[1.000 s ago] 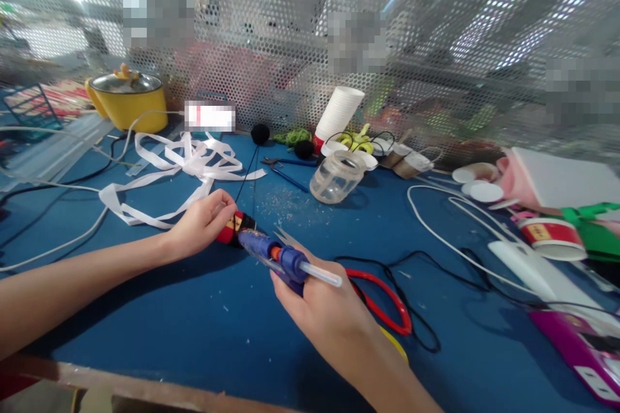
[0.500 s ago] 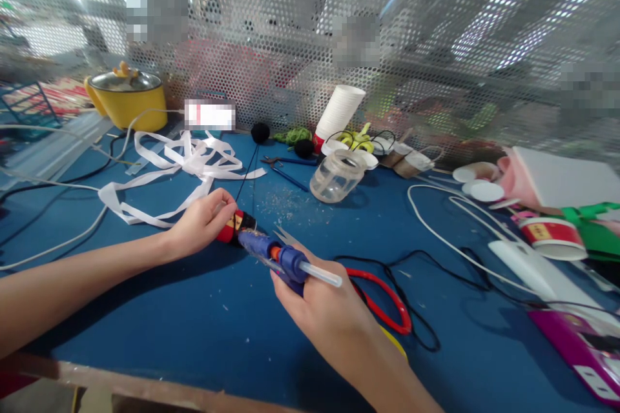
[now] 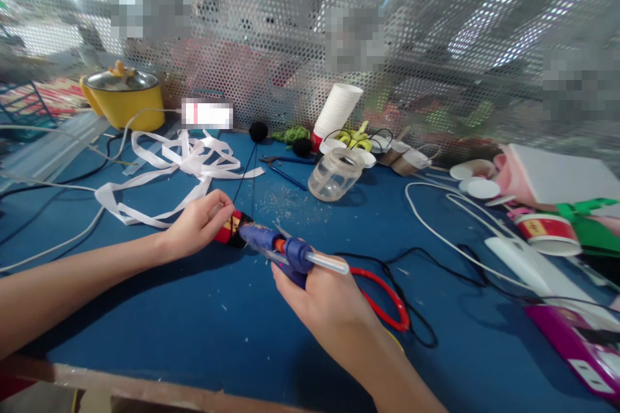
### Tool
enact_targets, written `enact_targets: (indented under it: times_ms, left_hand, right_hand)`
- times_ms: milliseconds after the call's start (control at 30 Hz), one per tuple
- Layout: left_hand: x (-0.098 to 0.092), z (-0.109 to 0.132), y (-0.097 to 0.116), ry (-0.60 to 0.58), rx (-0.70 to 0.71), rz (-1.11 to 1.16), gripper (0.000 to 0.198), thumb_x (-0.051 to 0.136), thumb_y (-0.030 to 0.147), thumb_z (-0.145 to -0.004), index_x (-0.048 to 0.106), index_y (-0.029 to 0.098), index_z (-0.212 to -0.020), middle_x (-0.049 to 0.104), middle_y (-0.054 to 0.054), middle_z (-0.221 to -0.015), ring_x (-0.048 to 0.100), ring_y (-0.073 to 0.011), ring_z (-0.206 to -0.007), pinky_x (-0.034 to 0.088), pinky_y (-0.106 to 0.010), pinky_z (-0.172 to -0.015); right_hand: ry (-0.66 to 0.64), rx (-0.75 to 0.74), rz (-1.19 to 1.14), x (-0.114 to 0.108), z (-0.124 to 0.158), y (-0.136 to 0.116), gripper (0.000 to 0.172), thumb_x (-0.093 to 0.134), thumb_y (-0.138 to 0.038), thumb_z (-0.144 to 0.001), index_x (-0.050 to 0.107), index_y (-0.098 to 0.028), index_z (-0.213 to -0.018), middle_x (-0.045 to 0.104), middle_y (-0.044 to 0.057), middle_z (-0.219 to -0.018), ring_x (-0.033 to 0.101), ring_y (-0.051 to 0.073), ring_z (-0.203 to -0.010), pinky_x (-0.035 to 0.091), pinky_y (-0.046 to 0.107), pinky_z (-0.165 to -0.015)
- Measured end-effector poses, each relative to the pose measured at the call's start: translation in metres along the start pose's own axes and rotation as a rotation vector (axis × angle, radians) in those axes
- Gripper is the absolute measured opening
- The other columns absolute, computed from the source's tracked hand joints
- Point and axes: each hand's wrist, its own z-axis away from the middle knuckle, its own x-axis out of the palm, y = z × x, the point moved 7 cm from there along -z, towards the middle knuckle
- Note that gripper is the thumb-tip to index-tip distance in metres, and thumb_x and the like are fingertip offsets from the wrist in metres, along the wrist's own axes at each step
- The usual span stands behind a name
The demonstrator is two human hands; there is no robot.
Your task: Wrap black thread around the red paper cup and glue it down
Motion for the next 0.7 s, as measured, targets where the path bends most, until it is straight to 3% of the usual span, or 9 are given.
enact_targets:
  times_ms: [133,267,700]
  left_hand:
    - [0.001,0.004,0.002,-0.026,0.064,0.016,0.013,0.04,0.027,-0.087,0.046,0.017,-0.081,0.051,0.004,-0.057,0.045,-0.0086,-0.048,0.034,-0.019,-0.048]
    - [0.002,0.006,0.001,-0.039,0.11,0.016,0.01,0.041,0.025,-0.087,0.046,0.018,-0.083,0.048,0.006,-0.053,0.043,-0.0074,-0.045,0.032,-0.018,-0.046]
    - [0.003,0.01,0.005,-0.085,0.175,-0.024,0.007,0.04,0.022,-0.087,0.045,0.018,-0.085,0.042,0.008,-0.047,0.04,-0.0077,-0.04,0.03,-0.019,-0.045]
  right_hand:
    - [-0.038,0.188,-0.106,0.004,-0.001,0.011,0.02,0.046,-0.024,-0.079,0.059,-0.02,-0.064,0.062,0.002,-0.052,0.058,0.017,-0.045,0.048,0.027,-0.042]
    - [-0.094,0.347,-0.293,0.013,0.003,0.021,0.022,0.048,-0.03,-0.079,0.055,-0.021,-0.06,0.052,-0.004,-0.038,0.05,0.013,-0.032,0.042,0.023,-0.033]
    - [-0.147,0.481,-0.411,0.019,0.0,0.029,0.016,0.05,-0.03,-0.077,0.056,-0.019,-0.067,0.049,-0.006,-0.037,0.05,0.011,-0.032,0.041,0.02,-0.034]
